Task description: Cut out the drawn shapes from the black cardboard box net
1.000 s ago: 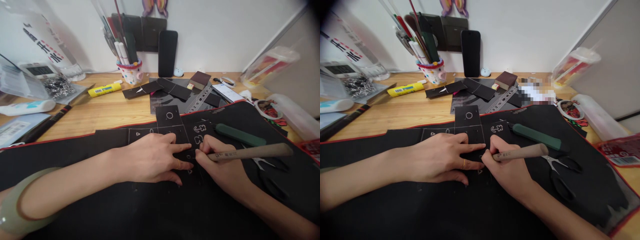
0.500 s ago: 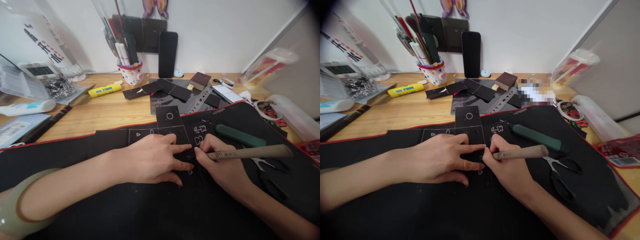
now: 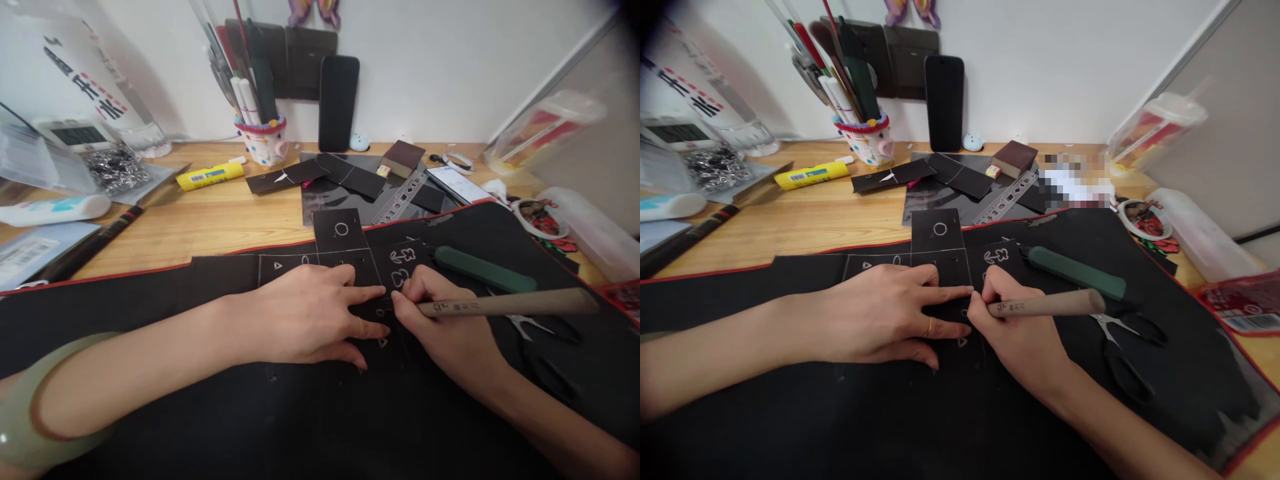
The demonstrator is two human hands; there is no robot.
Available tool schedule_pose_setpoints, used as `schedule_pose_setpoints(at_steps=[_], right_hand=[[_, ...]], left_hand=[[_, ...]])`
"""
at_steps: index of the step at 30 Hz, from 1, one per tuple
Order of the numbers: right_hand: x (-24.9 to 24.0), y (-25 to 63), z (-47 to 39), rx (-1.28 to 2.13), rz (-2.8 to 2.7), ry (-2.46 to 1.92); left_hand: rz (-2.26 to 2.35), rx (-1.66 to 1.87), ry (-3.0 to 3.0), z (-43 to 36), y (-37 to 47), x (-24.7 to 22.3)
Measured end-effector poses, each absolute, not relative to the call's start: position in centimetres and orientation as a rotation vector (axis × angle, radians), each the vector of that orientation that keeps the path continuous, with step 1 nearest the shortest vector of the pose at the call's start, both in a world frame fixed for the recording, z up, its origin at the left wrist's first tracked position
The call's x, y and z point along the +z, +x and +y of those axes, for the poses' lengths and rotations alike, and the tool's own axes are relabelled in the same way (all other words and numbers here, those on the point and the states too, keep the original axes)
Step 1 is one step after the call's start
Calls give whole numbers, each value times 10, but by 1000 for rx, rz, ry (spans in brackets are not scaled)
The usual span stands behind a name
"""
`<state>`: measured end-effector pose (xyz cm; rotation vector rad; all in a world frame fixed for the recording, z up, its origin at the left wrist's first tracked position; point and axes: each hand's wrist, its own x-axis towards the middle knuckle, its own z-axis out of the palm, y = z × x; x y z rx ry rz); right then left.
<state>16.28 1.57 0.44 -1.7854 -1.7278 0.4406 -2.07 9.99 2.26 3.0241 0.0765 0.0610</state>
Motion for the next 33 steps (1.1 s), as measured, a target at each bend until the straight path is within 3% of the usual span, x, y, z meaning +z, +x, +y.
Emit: schedule_pose_setpoints(at_steps=[33], right_hand=[[5,162,16,520,-1715,-1764]], left_hand=[[68,103,3051,100,-20,22]])
